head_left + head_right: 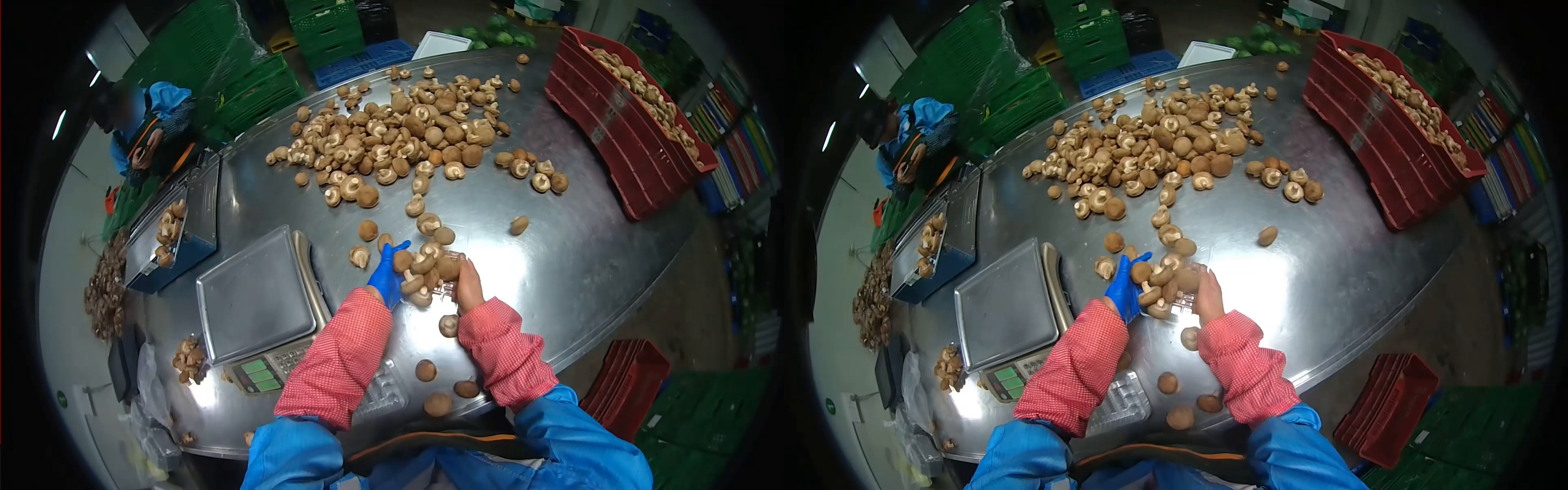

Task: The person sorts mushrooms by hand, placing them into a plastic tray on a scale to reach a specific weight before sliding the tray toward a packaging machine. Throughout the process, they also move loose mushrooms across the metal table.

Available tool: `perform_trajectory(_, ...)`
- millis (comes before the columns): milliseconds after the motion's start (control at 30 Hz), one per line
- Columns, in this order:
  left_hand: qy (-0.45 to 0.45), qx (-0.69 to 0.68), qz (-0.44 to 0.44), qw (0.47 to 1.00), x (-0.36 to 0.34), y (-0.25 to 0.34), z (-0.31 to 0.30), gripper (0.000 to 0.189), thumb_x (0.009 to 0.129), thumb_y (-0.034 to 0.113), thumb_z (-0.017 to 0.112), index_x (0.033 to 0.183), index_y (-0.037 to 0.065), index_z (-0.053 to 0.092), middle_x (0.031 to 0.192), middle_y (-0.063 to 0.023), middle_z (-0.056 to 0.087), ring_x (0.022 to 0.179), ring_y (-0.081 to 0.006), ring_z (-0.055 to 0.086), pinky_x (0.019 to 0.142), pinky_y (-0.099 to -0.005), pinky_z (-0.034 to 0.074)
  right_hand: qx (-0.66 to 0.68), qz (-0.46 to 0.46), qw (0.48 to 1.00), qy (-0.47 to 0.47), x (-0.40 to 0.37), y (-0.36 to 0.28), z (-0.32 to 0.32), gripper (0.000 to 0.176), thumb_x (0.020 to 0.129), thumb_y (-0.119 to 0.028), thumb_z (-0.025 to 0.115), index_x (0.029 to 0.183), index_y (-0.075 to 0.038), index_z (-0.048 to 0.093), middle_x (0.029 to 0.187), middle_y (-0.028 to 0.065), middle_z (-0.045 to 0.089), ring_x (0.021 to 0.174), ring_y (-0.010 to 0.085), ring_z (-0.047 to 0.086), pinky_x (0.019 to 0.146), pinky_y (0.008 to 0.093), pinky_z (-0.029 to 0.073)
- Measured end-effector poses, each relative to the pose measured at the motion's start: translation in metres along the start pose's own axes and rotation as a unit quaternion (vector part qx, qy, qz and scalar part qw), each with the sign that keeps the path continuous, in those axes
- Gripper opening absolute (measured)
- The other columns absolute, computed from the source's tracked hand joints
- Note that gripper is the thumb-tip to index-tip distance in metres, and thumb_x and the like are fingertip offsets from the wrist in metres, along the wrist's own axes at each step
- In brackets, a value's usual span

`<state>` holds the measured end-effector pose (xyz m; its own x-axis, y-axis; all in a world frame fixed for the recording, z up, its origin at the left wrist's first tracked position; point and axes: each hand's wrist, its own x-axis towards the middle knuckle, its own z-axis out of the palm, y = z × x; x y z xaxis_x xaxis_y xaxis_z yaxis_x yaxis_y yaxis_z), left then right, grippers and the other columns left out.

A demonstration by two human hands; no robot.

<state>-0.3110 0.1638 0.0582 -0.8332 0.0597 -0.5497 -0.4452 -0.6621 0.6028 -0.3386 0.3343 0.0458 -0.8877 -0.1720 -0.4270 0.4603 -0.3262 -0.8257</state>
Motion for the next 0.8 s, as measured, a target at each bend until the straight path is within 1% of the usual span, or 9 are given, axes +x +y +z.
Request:
perform_trajectory(133,0.062,0.130,-0.051,0.988,-0.003,-0.002,0.007,0.056,0.095,0.052,0.037,0.134,0.012,0.043,0.126,-0.0095,0.053,0.110,-0.0239,0.054,0.092,-0.0346,0.047,-0.041,0.002,0.996,-0.077,-0.019,0.012,0.005,0.041,0.100,-0.039,0.030,0.115,-0.005,0.049,0.094,0.0092,0.058,0.074,0.0141,0.060,0.061,0.0249,0.052)
perform_trajectory(233,0.139,0.348,0.191,0.907,-0.014,-0.002,-0.010,0.053,0.095,0.048,0.041,0.132,0.009,0.044,0.122,-0.0083,0.055,0.108,-0.0195,0.054,0.093,-0.0327,0.046,0.015,-0.031,0.994,-0.106,-0.035,0.013,0.022,0.043,0.099,-0.040,0.033,0.120,-0.005,0.048,0.100,0.0076,0.057,0.087,0.0145,0.058,0.075,0.0280,0.051)
perform_trajectory(367,0.146,0.281,0.175,0.932,-0.037,0.036,-0.030,0.049,0.094,0.040,0.051,0.130,0.008,0.045,0.120,-0.0075,0.055,0.108,-0.0163,0.053,0.095,-0.0324,0.044,-0.007,-0.055,0.986,-0.154,-0.063,0.001,0.062,0.048,0.098,-0.041,0.036,0.128,-0.004,0.045,0.113,0.0089,0.055,0.103,0.0185,0.054,0.086,0.0316,0.048)
perform_trajectory(433,0.118,0.286,0.177,0.934,-0.035,0.048,-0.062,0.053,0.092,0.038,0.056,0.134,0.008,0.042,0.117,-0.0076,0.058,0.106,-0.0168,0.054,0.093,-0.0314,0.044,-0.072,-0.114,0.977,-0.162,-0.051,0.032,0.072,0.050,0.099,-0.039,0.035,0.131,0.000,0.037,0.117,0.0159,0.050,0.106,0.0265,0.054,0.079,0.0348,0.052)
perform_trajectory(500,0.100,0.345,0.226,0.905,-0.071,0.072,-0.058,0.054,0.091,0.040,0.058,0.136,0.012,0.042,0.110,-0.0072,0.062,0.098,-0.0174,0.058,0.088,-0.0284,0.045,-0.037,0.004,0.989,-0.144,-0.077,0.024,0.102,0.052,0.099,-0.040,0.032,0.133,-0.001,0.032,0.115,0.0179,0.050,0.098,0.0273,0.059,0.055,0.0315,0.056)
perform_trajectory(567,0.126,0.363,0.175,0.907,-0.082,0.093,-0.084,0.046,0.091,0.031,0.060,0.131,0.011,0.048,0.109,-0.0079,0.062,0.098,-0.0156,0.058,0.088,-0.0285,0.046,-0.086,0.051,0.979,-0.179,-0.094,0.017,0.129,0.048,0.099,-0.042,0.032,0.126,-0.002,0.034,0.088,0.0160,0.057,0.054,0.0210,0.060,0.040,0.0266,0.050)
perform_trajectory(633,0.103,0.343,0.148,0.922,-0.098,0.118,-0.110,0.043,0.090,0.024,0.063,0.128,0.009,0.051,0.112,-0.0072,0.060,0.102,-0.0153,0.057,0.092,-0.0276,0.045,-0.135,0.064,0.958,-0.243,-0.096,0.024,0.150,0.045,0.099,-0.041,0.032,0.122,-0.002,0.034,0.076,0.0135,0.057,0.049,0.0195,0.059,0.036,0.0253,0.047)
perform_trajectory(767,0.105,0.436,0.148,0.882,-0.126,0.157,-0.165,0.047,0.087,0.028,0.066,0.130,0.013,0.052,0.109,-0.0077,0.062,0.099,-0.0142,0.058,0.091,-0.0281,0.046,-0.406,-0.083,0.862,-0.291,-0.090,0.034,0.169,0.039,0.096,-0.036,0.042,0.108,-0.001,0.053,0.085,0.0200,0.063,0.068,0.0342,0.064,0.063,0.0416,0.052)
perform_trajectory(800,0.116,0.477,0.140,0.860,-0.131,0.165,-0.180,0.050,0.085,0.030,0.068,0.130,0.015,0.052,0.109,-0.0080,0.063,0.099,-0.0139,0.058,0.091,-0.0282,0.046,-0.483,-0.208,0.818,-0.235,-0.086,0.035,0.167,0.037,0.092,-0.036,0.048,0.102,-0.002,0.059,0.096,0.0207,0.063,0.081,0.0381,0.062,0.076,0.0448,0.048)
